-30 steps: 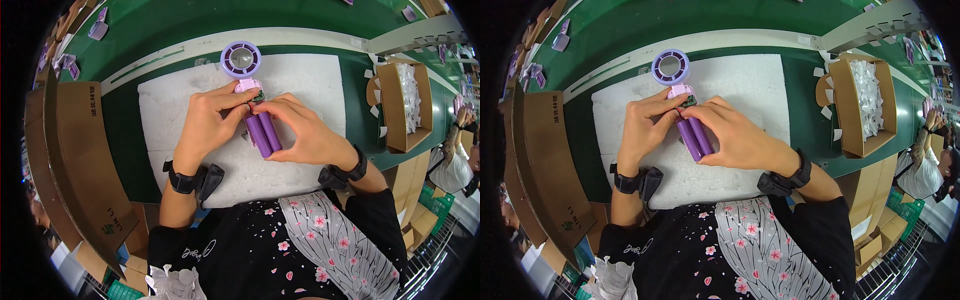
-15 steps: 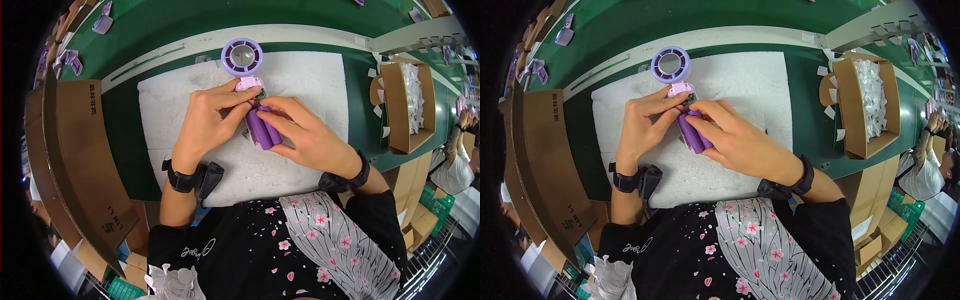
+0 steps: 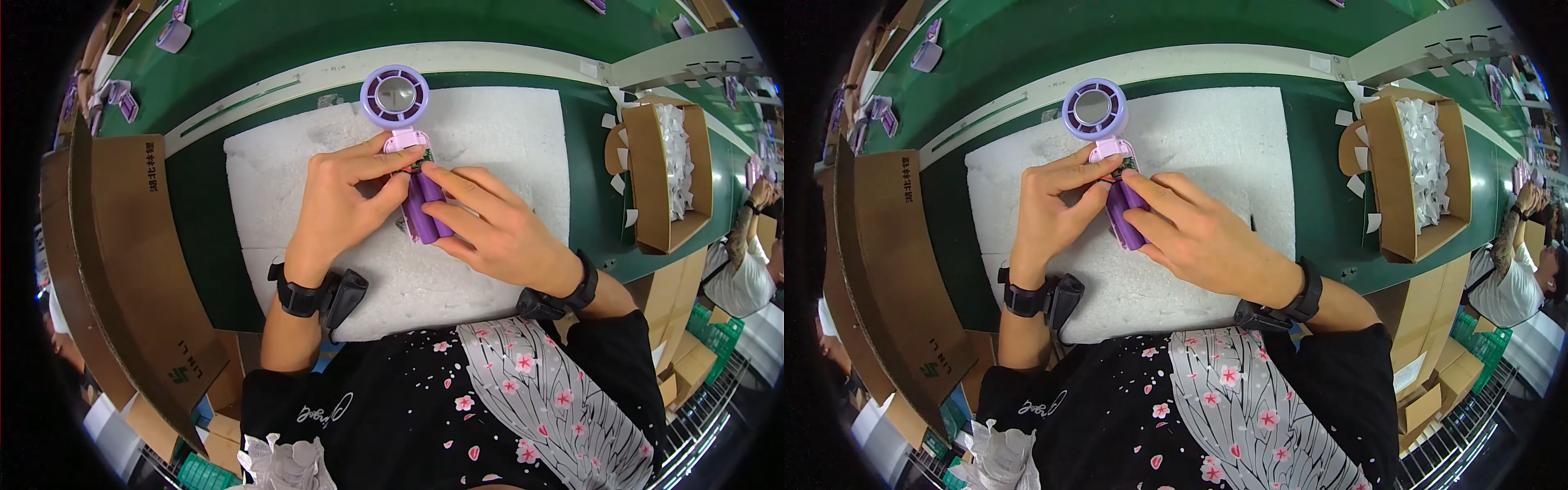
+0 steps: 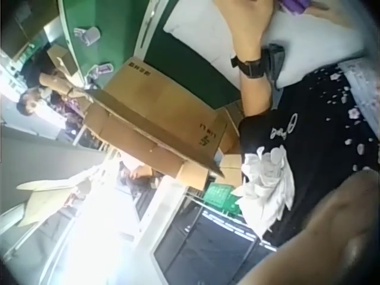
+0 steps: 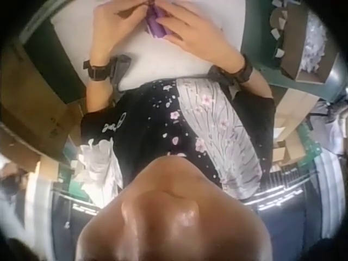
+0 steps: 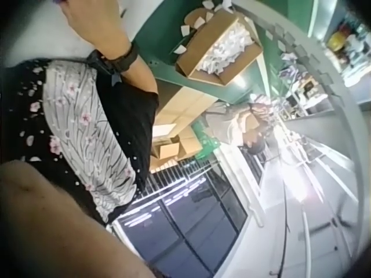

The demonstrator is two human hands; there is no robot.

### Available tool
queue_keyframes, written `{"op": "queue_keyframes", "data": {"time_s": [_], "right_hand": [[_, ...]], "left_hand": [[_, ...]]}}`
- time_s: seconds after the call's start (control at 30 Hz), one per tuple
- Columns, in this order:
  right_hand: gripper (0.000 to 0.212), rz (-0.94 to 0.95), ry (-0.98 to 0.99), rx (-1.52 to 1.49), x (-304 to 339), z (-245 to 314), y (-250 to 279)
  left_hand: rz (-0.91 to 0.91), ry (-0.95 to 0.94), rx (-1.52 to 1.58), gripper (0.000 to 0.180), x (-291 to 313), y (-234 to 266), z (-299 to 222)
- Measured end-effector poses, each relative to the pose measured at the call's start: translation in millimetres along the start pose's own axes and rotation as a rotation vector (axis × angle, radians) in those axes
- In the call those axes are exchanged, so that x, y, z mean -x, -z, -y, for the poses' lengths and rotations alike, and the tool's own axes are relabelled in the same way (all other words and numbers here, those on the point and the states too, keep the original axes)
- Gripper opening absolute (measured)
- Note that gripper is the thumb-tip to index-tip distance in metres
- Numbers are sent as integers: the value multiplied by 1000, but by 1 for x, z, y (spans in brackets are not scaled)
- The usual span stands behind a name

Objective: The person connects a battery pack to a fan housing's circuit board, tests the connection, and then removes the battery to apply a white sticker to it.

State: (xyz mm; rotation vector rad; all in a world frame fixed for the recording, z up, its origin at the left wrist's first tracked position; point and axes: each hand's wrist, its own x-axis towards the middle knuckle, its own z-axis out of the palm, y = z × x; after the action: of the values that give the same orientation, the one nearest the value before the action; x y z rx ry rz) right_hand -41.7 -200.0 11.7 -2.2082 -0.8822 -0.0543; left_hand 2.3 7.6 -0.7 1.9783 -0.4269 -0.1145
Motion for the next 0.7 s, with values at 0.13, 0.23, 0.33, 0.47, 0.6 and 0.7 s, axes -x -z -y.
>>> {"op": "queue_keyframes", "data": {"time_s": [0.13, 0.23, 0.33, 0.47, 0.6, 0.7], "right_hand": [[40, -45, -1, -11, 0, 0, -4], [38, -57, 4, -2, 0, -1, -5], [36, -59, 10, 16, 1, -2, -7], [34, -80, 7, 6, 3, -3, -11], [32, -106, -3, -9, 2, -3, -13], [33, -108, -82, -51, 1, -2, -16]], "left_hand": [[-9, 24, 24, 32, 0, 1, 1], [30, 66, 62, 32, 0, 3, 1], [101, 130, 140, 32, -3, 7, 1], [144, 186, 205, 36, -1, 8, -1], [234, 245, 272, 44, -2, 13, -1], [283, 289, 291, 49, -4, 14, 1]]}}
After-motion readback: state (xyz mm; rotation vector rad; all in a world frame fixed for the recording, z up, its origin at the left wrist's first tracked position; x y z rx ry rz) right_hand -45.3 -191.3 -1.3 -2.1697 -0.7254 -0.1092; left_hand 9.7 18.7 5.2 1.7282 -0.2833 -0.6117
